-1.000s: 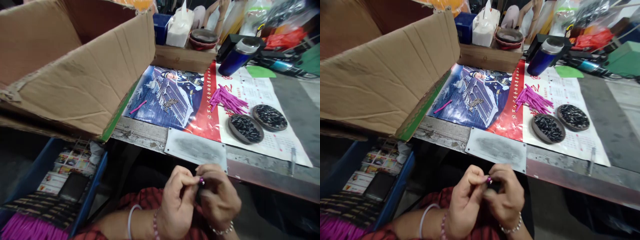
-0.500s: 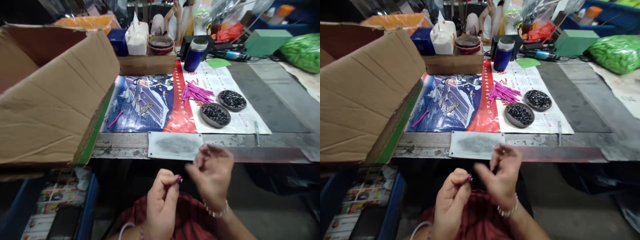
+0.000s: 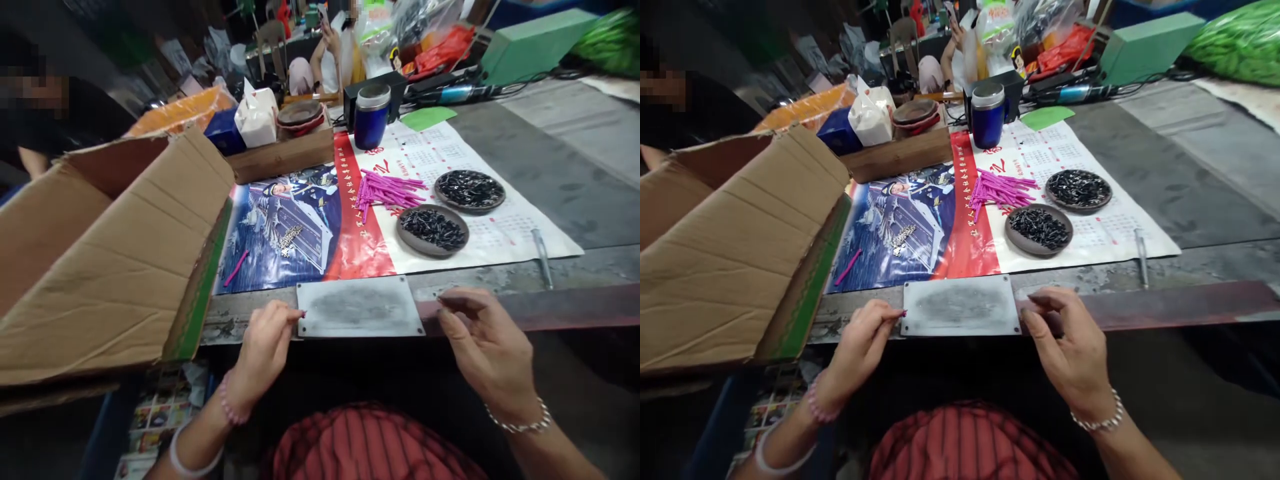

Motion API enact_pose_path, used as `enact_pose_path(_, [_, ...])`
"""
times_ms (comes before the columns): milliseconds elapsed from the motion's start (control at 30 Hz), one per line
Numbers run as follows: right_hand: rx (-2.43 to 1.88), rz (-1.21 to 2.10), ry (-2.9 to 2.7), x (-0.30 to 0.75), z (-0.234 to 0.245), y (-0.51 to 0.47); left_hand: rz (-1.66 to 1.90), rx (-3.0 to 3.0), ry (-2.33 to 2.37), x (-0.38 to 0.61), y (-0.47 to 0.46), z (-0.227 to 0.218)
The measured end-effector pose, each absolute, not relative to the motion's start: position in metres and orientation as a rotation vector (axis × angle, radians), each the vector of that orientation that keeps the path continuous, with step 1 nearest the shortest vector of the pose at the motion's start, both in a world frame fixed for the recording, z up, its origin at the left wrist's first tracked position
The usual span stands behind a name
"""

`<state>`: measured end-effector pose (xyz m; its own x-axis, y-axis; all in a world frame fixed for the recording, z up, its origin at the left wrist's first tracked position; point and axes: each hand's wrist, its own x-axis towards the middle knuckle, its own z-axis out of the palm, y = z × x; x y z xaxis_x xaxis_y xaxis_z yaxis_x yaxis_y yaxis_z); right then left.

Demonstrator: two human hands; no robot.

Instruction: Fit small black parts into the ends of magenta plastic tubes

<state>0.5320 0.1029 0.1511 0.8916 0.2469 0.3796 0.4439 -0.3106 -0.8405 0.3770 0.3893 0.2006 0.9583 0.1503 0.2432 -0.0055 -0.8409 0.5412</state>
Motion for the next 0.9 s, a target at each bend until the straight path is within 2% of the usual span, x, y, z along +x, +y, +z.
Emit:
enact_pose_path(233, [-1.940, -0.540, -0.638, 0.533, 0.142, 0.127, 0.167, 2.644, -0.236, 0.448, 0.339, 0.190])
enact_pose_path(333, [-1.951, -0.567, -0.618, 0.532, 0.142, 0.127, 0.124, 2.598, -0.344, 0.460, 0.327, 0.191])
enact_pose_path(600, [-1.888, -0.618, -0.641, 0.532, 0.141, 0.125, 0.156, 2.629, -0.033, 0.419, 0.374, 0.201])
enact_pose_path(900, [-1.859, -0.321, -0.624, 0.515, 0.151, 0.120, 0.427, 2.553, 0.013, 0.425, 0.326, 0.192])
